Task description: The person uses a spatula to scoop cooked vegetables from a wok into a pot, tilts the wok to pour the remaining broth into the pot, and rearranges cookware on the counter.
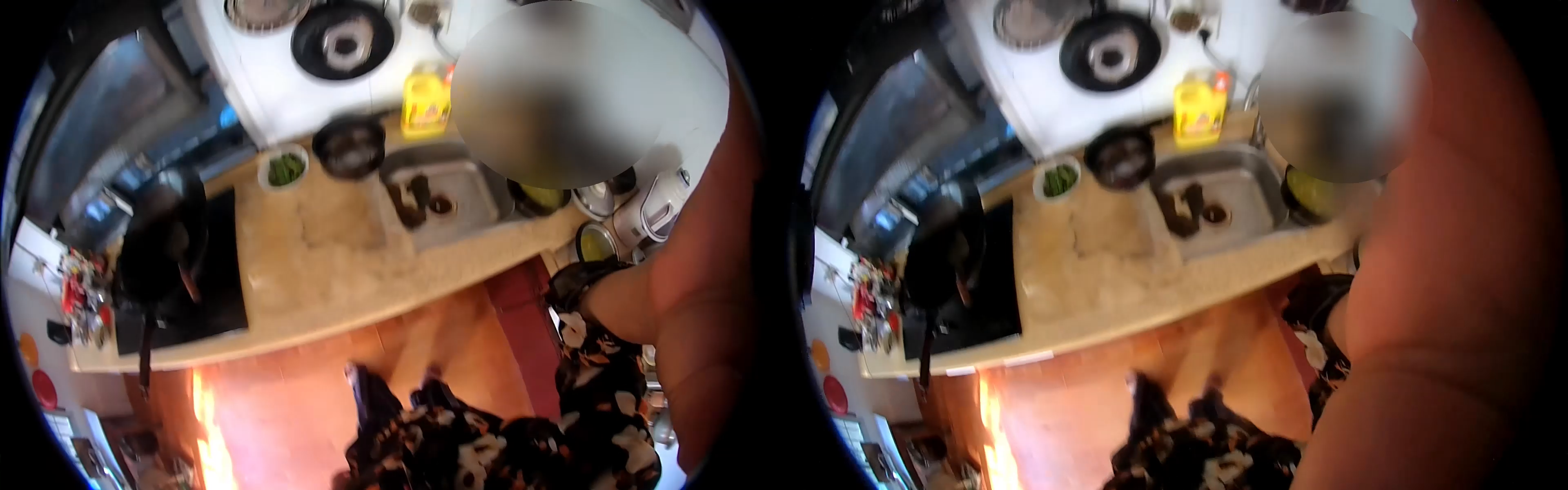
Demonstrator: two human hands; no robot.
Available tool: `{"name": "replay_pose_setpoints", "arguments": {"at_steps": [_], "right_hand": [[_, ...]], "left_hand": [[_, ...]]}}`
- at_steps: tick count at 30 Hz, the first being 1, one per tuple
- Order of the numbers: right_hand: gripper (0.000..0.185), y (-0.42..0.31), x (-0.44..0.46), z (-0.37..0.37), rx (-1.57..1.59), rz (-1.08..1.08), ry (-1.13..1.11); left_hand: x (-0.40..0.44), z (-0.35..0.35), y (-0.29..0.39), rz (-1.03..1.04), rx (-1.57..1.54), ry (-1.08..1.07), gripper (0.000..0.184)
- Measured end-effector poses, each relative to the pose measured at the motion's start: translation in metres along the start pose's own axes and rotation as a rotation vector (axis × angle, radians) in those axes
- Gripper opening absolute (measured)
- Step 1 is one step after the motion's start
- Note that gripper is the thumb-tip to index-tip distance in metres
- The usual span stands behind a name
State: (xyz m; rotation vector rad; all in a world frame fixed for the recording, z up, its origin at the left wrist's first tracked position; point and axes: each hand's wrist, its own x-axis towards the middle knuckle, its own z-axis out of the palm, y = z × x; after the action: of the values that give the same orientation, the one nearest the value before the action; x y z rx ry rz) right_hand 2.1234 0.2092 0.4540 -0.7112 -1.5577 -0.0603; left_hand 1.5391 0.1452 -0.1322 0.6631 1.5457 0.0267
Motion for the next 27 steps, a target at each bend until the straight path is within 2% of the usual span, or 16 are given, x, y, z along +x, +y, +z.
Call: {"name": "replay_pose_setpoints", "arguments": {"at_steps": [2, 6, 10, 13, 14, 17, 22, 23, 24, 27], "right_hand": [[0.07, -0.006, 0.002, -0.021, -0.042, -0.04, 0.029], [0.07, 0.002, -0.009, -0.033, -0.074, 0.029, 0.052], [0.07, 0.013, -0.041, -0.01, -0.153, 0.153, 0.059], [0.07, 0.027, -0.087, 0.013, -0.256, 0.343, 0.005], [0.07, 0.003, -0.121, 0.04, -0.279, 0.393, -0.043], [0.07, 0.008, -0.182, 0.063, -0.332, 0.587, -0.17], [0.07, 0.01, -0.282, 0.104, -0.278, 0.976, -0.421], [0.054, 0.012, -0.298, 0.102, -0.211, 1.048, -0.477], [0.042, 0.009, -0.315, 0.099, -0.156, 1.217, -0.285], [0.033, -0.003, -0.328, 0.068, -0.269, 1.373, -0.125]], "left_hand": [[0.009, 0.034, 0.038, 0.064, 0.029, -0.001, 0.023], [-0.016, 0.046, 0.032, 0.131, 0.056, 0.008, 0.023], [-0.052, 0.052, 0.046, 0.17, 0.084, 0.024, 0.023], [-0.064, 0.078, 0.066, 0.203, 0.124, 0.018, 0.023], [-0.053, 0.071, 0.046, 0.242, 0.148, 0.007, 0.023], [-0.051, 0.087, 0.057, 0.307, 0.249, 0.0, 0.022], [-0.051, 0.085, 0.086, 0.385, 0.406, -0.006, 0.022], [-0.051, 0.084, 0.089, 0.4, 0.431, -0.012, 0.022], [-0.051, 0.082, 0.09, 0.414, 0.459, -0.012, 0.022], [-0.058, 0.076, 0.107, 0.45, 0.529, -0.012, 0.022]]}}
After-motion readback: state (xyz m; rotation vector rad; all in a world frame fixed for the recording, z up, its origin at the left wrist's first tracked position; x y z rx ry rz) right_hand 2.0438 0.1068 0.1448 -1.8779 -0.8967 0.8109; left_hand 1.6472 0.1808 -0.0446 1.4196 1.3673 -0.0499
